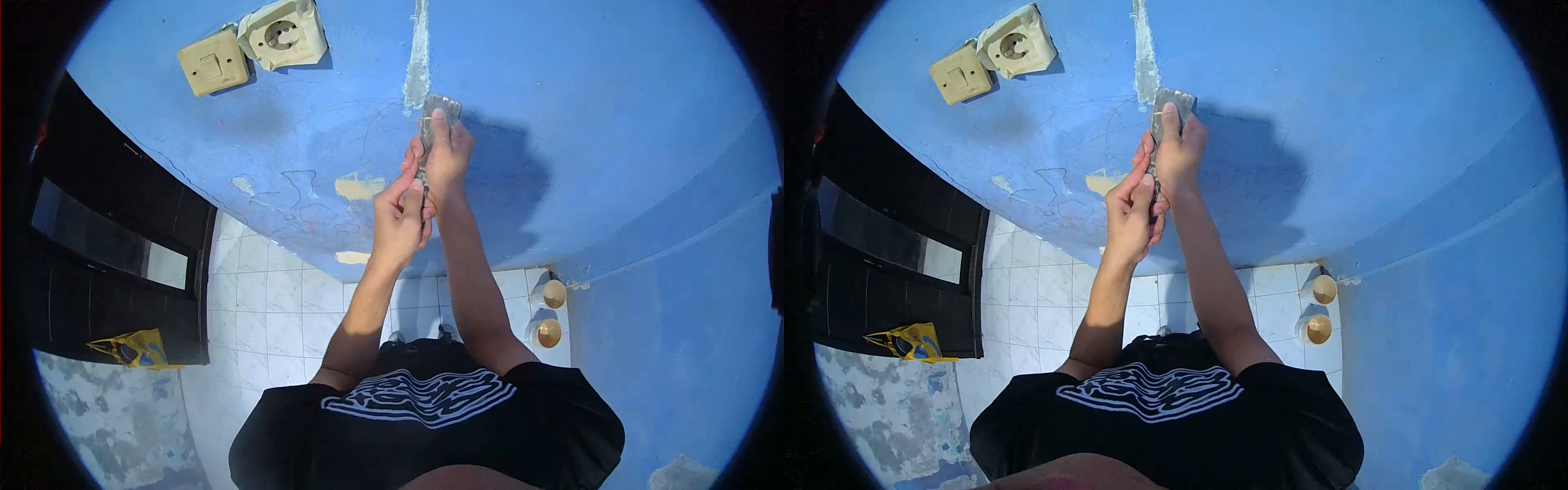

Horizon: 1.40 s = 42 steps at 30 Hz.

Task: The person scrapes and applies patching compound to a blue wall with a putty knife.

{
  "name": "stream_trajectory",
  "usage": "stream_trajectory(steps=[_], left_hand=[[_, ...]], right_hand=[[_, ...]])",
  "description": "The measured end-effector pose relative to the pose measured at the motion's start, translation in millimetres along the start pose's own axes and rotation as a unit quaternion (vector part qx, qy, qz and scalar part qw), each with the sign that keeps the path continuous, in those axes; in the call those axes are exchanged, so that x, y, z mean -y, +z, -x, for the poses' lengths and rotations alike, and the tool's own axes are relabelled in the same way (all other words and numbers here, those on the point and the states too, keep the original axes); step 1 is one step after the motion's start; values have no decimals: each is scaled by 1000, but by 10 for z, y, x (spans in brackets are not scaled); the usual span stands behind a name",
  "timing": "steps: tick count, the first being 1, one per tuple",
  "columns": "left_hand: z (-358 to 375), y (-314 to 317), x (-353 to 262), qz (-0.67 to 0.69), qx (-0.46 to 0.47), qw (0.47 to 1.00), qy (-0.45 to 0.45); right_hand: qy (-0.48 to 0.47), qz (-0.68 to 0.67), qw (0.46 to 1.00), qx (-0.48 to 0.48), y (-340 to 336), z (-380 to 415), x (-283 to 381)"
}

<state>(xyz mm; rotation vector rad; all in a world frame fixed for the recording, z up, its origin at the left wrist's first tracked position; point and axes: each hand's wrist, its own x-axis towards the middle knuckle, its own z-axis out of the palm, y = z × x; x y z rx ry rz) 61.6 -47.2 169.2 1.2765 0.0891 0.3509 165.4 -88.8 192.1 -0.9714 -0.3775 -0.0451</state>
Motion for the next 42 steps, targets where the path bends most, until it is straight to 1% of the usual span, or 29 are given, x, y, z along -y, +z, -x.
stream_trajectory(steps=[3,6,8,11,15,17,18,20,22,24,26,27,29,33,35,36,38,39,41,42], left_hand=[[95,24,2,4,7,1000,-3],[-21,44,118,10,-10,1000,-10],[-38,30,177,-1,-8,1000,17],[-64,67,108,-21,-30,999,1],[-121,-9,225,-25,-29,999,13],[-53,-57,167,-32,9,999,37],[-7,-50,131,-34,10,999,36],[-7,22,33,-17,-20,1000,-10],[-52,-18,162,-35,-21,999,4],[-8,-8,123,-51,-28,998,12],[-46,-14,14,-33,-15,999,0],[-43,-12,53,-33,-13,999,2],[-74,-21,154,-33,-24,999,25],[-77,-38,153,-43,-19,998,36],[-110,-29,95,-27,-20,999,8],[-114,-49,119,-28,-20,999,9],[-79,-40,119,-49,-20,998,41],[-39,-35,62,-48,-19,998,36],[-19,-24,-87,-28,-12,999,-10],[-80,-23,-49,-26,-7,1000,-6]], right_hand=[[50,8,998,-28,-28,95,9],[32,-12,999,-9,-74,-26,-74],[4,-21,1000,22,-107,-18,-113],[14,3,1000,3,-84,-39,-114],[5,6,1000,7,-75,-52,-120],[64,16,998,-18,-43,12,-40],[65,15,998,-19,-40,47,-51],[28,40,999,-15,-54,16,-66],[32,24,999,-19,-65,15,-98],[43,11,999,-21,-51,62,-82],[27,21,999,-36,-3,14,-55],[24,22,999,-35,-24,20,-66],[0,22,1000,-10,-45,-1,-98],[12,13,1000,-16,-48,-15,-99],[-13,31,999,-24,-19,-57,-110],[-13,30,999,-24,-8,-55,-120],[11,-16,999,-26,-9,-21,-112],[14,-15,999,-31,-7,2,-106],[-12,9,1000,-27,13,-18,-91],[-17,10,999,-27,20,-65,-70]])
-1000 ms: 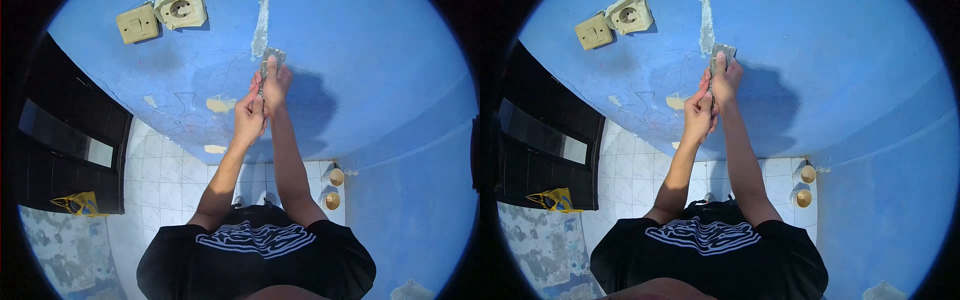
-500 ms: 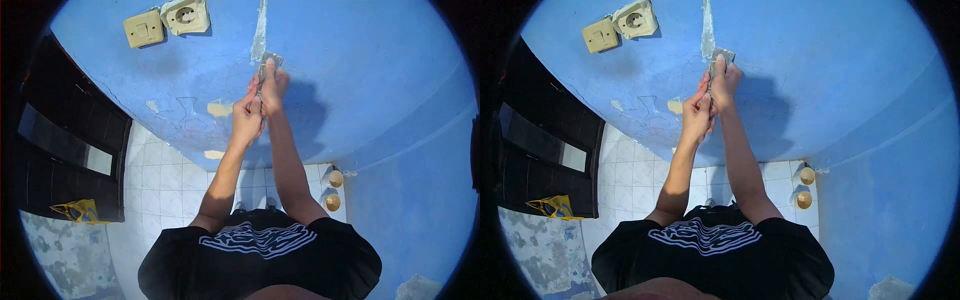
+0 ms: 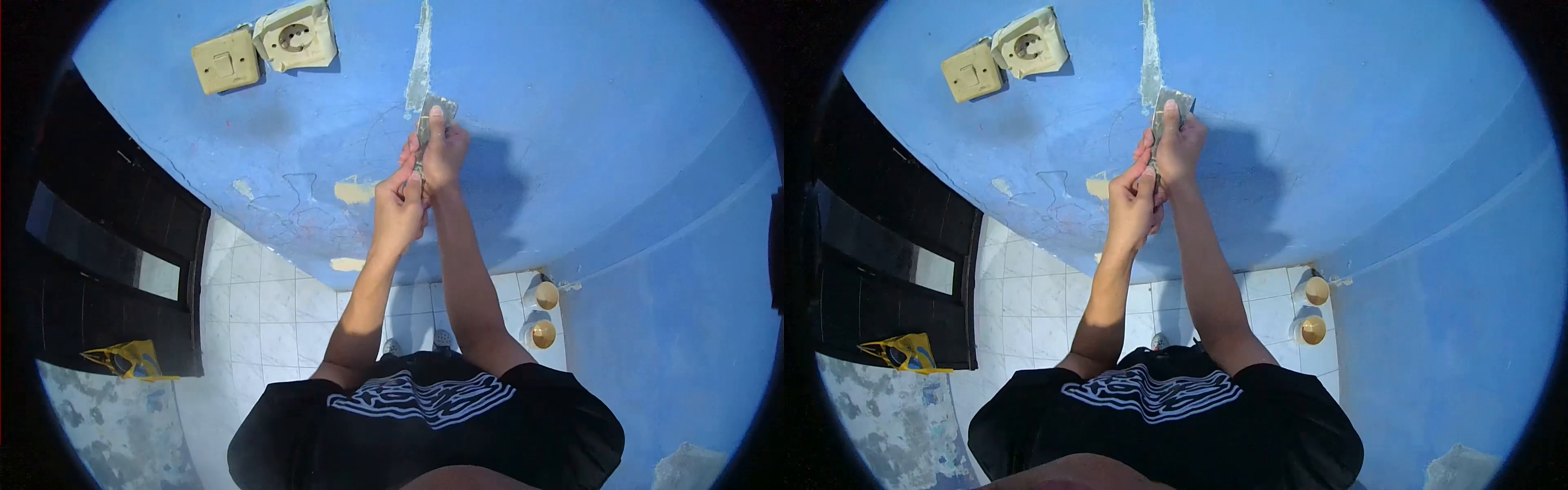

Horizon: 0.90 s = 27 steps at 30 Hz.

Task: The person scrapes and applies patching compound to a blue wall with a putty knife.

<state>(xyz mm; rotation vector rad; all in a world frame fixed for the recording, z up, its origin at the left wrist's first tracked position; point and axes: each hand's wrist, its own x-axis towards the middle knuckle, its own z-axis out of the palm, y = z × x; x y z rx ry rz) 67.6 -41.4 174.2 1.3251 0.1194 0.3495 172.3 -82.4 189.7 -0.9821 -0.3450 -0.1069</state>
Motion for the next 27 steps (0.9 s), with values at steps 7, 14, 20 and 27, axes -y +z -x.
stream_trajectory(steps=[7,14,20,27], left_hand=[[44,-9,-84,-24,-3,1000,5],[78,-93,-4,-72,-17,997,24],[-37,-106,6,-69,6,997,38],[-72,-54,0,-76,-1,997,33]], right_hand=[[4,-4,1000,-9,33,18,31],[29,-40,999,-15,39,93,-83],[5,-38,999,7,55,0,-26],[13,-48,999,20,44,-82,-7]])
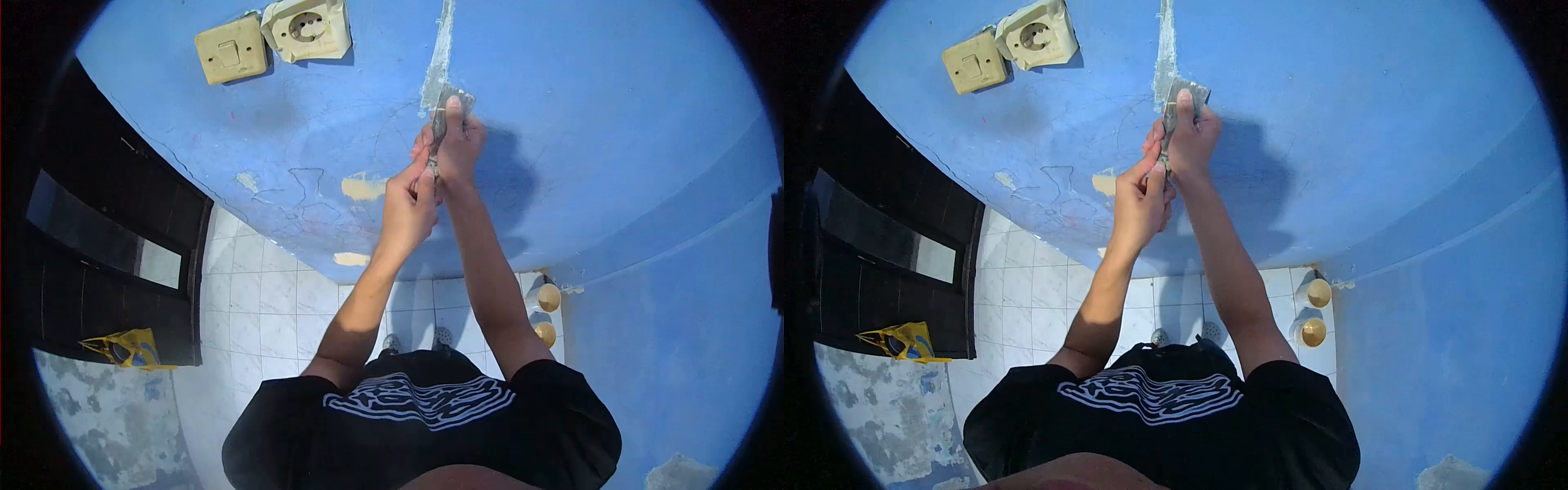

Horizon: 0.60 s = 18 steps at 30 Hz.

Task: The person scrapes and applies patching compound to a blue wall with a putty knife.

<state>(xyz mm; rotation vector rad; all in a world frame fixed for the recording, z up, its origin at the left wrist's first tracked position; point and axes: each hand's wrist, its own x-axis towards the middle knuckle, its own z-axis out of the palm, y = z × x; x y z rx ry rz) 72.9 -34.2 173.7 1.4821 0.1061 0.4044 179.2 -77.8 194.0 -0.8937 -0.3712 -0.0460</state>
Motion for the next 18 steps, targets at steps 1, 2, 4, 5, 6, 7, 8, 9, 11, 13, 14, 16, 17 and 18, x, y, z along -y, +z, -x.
stream_trajectory(steps=[1,2,4,5,6,7,8,9,11,13,14,16,17,18], left_hand=[[-24,4,77,-1,-1,1000,22],[-3,5,108,-2,-3,999,40],[63,-57,90,-15,-7,1000,22],[93,-70,49,-27,-10,1000,4],[109,-60,-35,-27,-10,1000,2],[95,-43,-161,-9,-3,1000,-20],[73,-33,-227,9,2,999,-41],[77,-37,-171,9,1,999,-44],[14,-62,-63,-4,4,1000,8],[96,-117,-22,0,4,1000,-6],[84,-141,-32,4,5,1000,-7],[106,-170,-45,0,4,1000,-20],[97,-169,-63,-2,3,1000,-28],[84,-156,-63,1,4,1000,-26]], right_hand=[[-9,15,1000,0,-4,-5,5],[-14,31,999,-2,-20,31,-5],[7,11,1000,-18,10,96,-57],[27,-8,999,-33,16,115,-65],[29,-7,999,-34,27,113,-23],[22,-1,999,-28,52,66,34],[15,5,1000,-21,74,29,69],[18,6,1000,-21,66,49,58],[2,-8,1000,-29,91,35,49],[18,-12,999,-42,92,130,3],[24,-19,998,-47,116,119,-3],[19,-16,999,-39,97,126,-76],[11,-12,999,-27,86,102,-102],[9,-10,1000,-26,65,81,-112]])
